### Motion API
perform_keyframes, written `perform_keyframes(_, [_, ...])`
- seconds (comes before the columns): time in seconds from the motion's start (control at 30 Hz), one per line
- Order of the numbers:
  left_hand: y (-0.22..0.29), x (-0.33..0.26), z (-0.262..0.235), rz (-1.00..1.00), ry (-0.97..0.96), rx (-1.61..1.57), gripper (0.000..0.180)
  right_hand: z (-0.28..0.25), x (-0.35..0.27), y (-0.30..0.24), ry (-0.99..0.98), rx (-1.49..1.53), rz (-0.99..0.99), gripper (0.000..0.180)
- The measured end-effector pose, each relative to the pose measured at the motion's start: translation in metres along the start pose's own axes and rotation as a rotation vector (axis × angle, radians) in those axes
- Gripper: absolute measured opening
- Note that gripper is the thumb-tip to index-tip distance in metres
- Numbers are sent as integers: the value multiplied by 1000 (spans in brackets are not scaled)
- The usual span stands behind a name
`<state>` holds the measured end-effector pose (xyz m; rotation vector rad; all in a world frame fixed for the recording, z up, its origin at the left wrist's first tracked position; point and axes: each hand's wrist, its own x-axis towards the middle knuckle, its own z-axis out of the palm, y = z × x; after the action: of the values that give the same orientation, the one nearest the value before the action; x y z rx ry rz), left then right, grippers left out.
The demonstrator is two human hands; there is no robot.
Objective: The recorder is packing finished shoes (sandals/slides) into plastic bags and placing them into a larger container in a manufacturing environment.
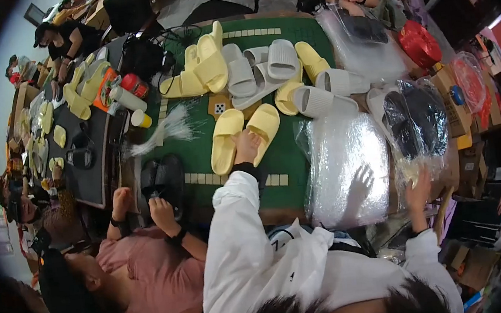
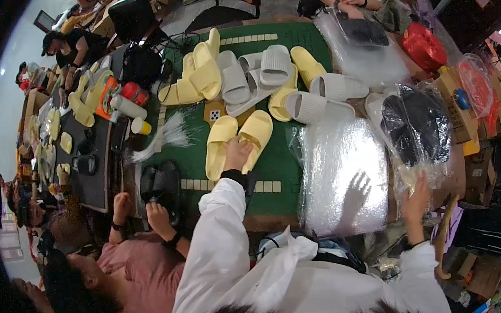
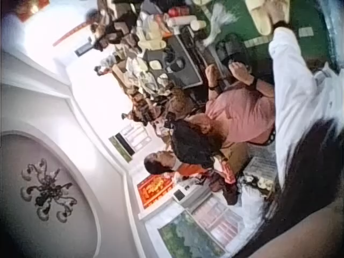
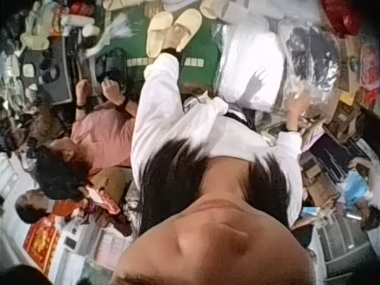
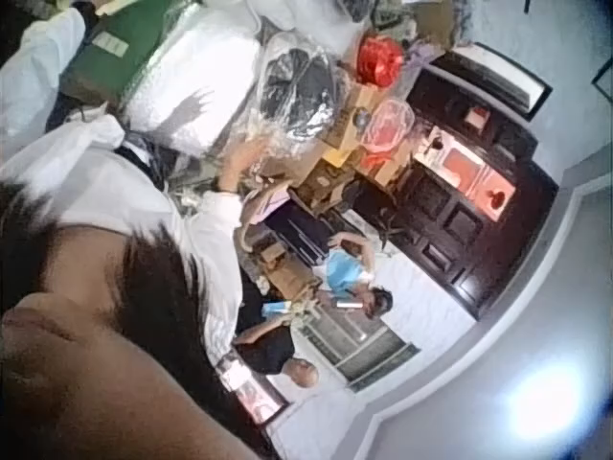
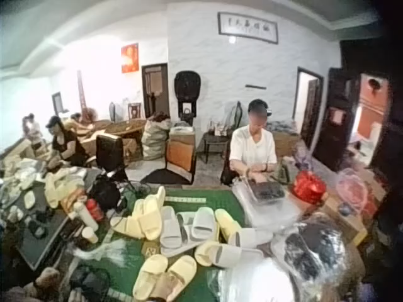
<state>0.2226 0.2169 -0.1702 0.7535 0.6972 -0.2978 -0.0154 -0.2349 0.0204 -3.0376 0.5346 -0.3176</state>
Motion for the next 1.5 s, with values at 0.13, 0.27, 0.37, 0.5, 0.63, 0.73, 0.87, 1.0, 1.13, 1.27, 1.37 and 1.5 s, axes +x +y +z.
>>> perform_keyframes(0.13, [-10, 26, 14, -11, -138, -147, 46, 34, -60, -48, -186, 204, -173, 43])
perform_keyframes(0.27, [-6, 8, 43, 137, 178, -85, 41, 33, -79, -78, -399, 353, -79, 42])
perform_keyframes(0.37, [15, -6, 30, 210, 105, -219, 52, 40, -74, -76, -415, 419, -209, 44])
perform_keyframes(0.5, [10, -54, 18, 83, -49, -240, 30, 61, -59, -61, -426, 481, -233, 47])
perform_keyframes(0.63, [-46, -151, 72, 121, -306, -190, 28, 62, -46, -96, -668, 912, -208, 75])
perform_keyframes(0.73, [-88, -219, 124, -16, -309, -198, 29, 38, -45, -129, -518, 962, -346, 92])
perform_keyframes(0.87, [-143, -263, 158, -230, -327, -178, 30, 42, -66, -92, -418, 1036, -171, 77])
perform_keyframes(1.0, [-192, -267, 162, -362, -323, -65, 29, 53, -76, -34, -254, 1338, 146, 62])
perform_keyframes(1.13, [-236, -248, 154, -397, -262, 312, 27, 77, -38, 11, -396, 1125, -14, 47])
perform_keyframes(1.27, [-279, -227, 86, 165, -223, 1184, 27, 107, -24, 24, -445, 845, 169, 45])
perform_keyframes(1.37, [-287, -224, 29, 649, -289, 1820, 18, 136, -28, 28, -331, 932, 228, 45])
perform_keyframes(1.5, [-285, -255, 20, 768, -394, 1943, 16, 170, -27, 33, -308, 1139, 232, 50])
